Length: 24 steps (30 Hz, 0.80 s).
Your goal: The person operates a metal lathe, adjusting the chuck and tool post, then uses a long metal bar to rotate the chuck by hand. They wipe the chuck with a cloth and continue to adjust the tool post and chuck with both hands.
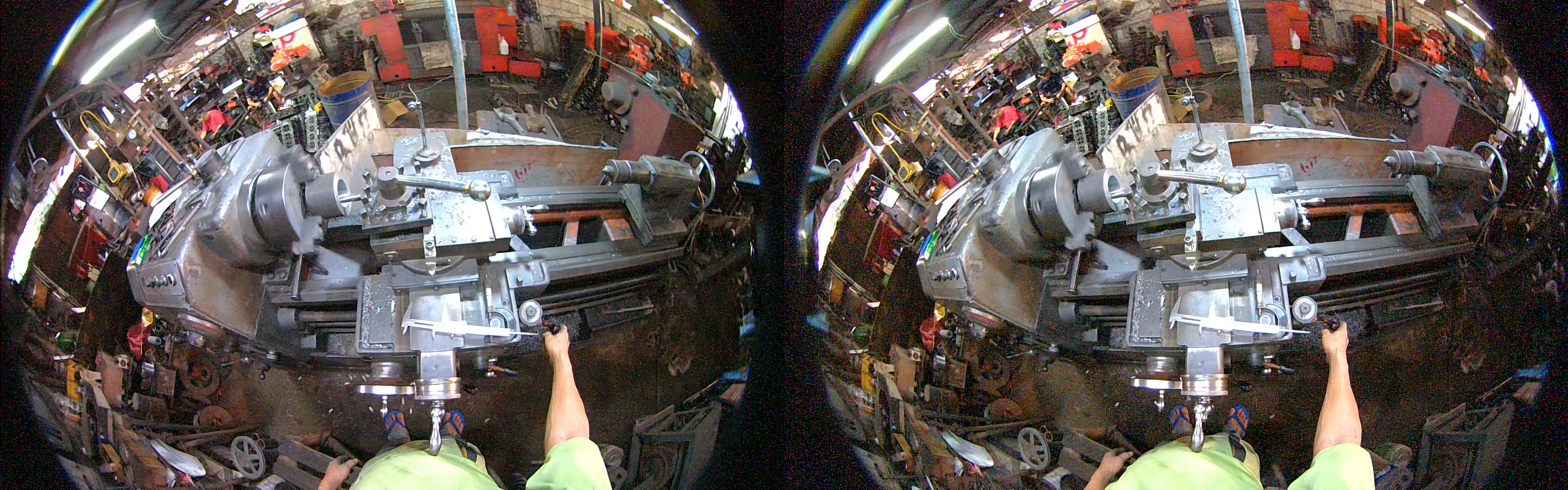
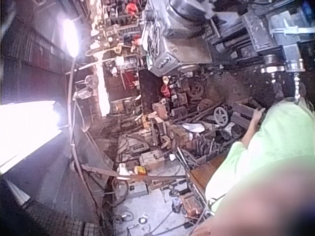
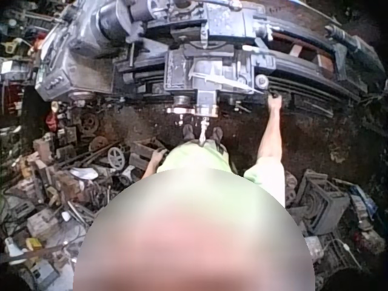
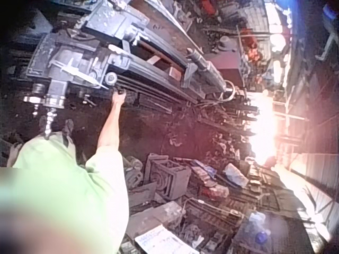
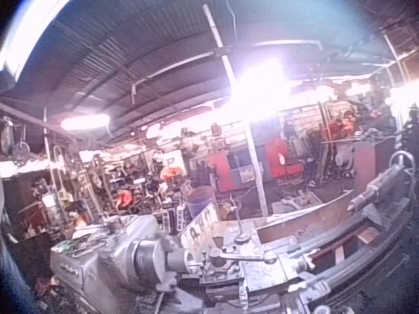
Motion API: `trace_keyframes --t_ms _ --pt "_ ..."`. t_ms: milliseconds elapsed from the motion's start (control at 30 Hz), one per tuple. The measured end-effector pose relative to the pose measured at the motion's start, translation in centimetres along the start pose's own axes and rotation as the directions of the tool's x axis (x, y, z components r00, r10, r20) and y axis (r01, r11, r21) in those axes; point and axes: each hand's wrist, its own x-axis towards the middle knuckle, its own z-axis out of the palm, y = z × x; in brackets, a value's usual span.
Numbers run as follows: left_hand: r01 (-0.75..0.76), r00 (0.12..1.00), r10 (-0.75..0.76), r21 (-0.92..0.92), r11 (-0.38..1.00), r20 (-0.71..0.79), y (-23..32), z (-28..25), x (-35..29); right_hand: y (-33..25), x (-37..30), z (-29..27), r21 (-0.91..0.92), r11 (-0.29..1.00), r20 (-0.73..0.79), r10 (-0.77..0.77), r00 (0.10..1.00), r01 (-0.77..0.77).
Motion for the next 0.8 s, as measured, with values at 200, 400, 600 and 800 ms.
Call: trace_keyframes --t_ms 200,400,600,800 --pt "-0.048 0.998 0.052 0.091 0.995 -0.045 0.5 0.2 -0.7 5.7 -2.9 1.4 -0.016 0.993 0.023 0.116 0.993 -0.116" --pt "-0.011 1.000 0.011 -0.002 1.000 0.000 0.5 0.0 -1.3 16.2 -7.3 6.3 0.010 0.955 0.229 0.286 0.930 -0.296" --pt "0.069 0.994 -0.050 0.208 0.976 -0.097 1.9 -1.0 -1.4 21.8 -15.4 8.1 -0.260 0.893 0.290 0.435 0.852 -0.367" --pt "0.114 0.993 -0.104 0.345 0.932 -0.047 4.9 -1.4 -1.5 21.9 -20.4 8.0 -0.550 0.795 0.439 0.535 0.722 -0.255"
